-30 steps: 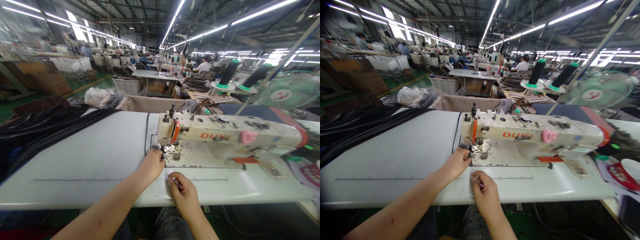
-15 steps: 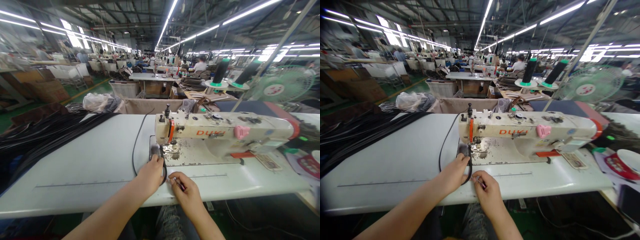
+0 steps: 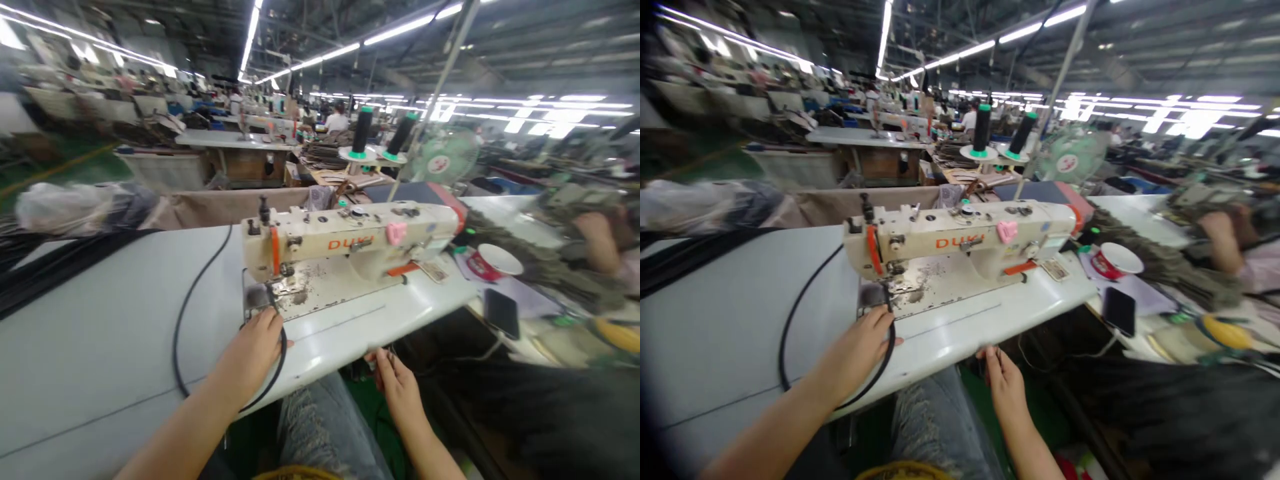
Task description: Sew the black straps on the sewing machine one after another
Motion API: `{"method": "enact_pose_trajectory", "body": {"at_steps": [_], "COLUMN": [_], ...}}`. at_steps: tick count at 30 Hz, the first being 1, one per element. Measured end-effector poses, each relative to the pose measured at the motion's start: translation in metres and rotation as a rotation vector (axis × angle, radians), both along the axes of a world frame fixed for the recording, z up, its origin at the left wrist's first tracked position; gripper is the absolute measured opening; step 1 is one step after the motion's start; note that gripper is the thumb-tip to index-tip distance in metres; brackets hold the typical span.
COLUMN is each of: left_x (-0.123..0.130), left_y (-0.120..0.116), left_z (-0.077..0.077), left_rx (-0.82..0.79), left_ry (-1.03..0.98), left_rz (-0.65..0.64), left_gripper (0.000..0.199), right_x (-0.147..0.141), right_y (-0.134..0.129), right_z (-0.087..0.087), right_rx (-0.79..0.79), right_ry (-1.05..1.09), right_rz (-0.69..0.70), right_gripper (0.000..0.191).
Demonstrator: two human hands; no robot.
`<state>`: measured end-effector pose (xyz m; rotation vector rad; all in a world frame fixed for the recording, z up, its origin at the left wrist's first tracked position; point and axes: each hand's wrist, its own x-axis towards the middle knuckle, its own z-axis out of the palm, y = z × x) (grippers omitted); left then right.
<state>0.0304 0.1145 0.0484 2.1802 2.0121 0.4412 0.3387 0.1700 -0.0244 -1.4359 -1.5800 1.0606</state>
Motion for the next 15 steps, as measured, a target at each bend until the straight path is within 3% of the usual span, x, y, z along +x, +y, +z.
{"method": "enact_pose_trajectory", "body": {"at_steps": [5,11,15], "left_x": [-0.015,-0.026,-0.032], "left_y": [0.004,0.008,0.009], "left_z": [-0.034,-0.055,-0.066], "left_rx": [0.126,0.204,0.227], "left_ry": [0.066,0.117,0.125], "left_rz": [-0.067,-0.088,-0.117], "left_gripper": [0.035,0.043,0.045], "right_x": [0.084,0.186,0.232], "right_y": [0.015,0.02,0.008], "right_z": [0.001,0.036,0.056], "right_rx": [0.034,0.073,-0.041], "right_ry": [-0.224,-0.551,-0.7], "right_rz": [-0.313,-0.698,-0.976], "right_gripper": [0.07,0.035,0.041]}}
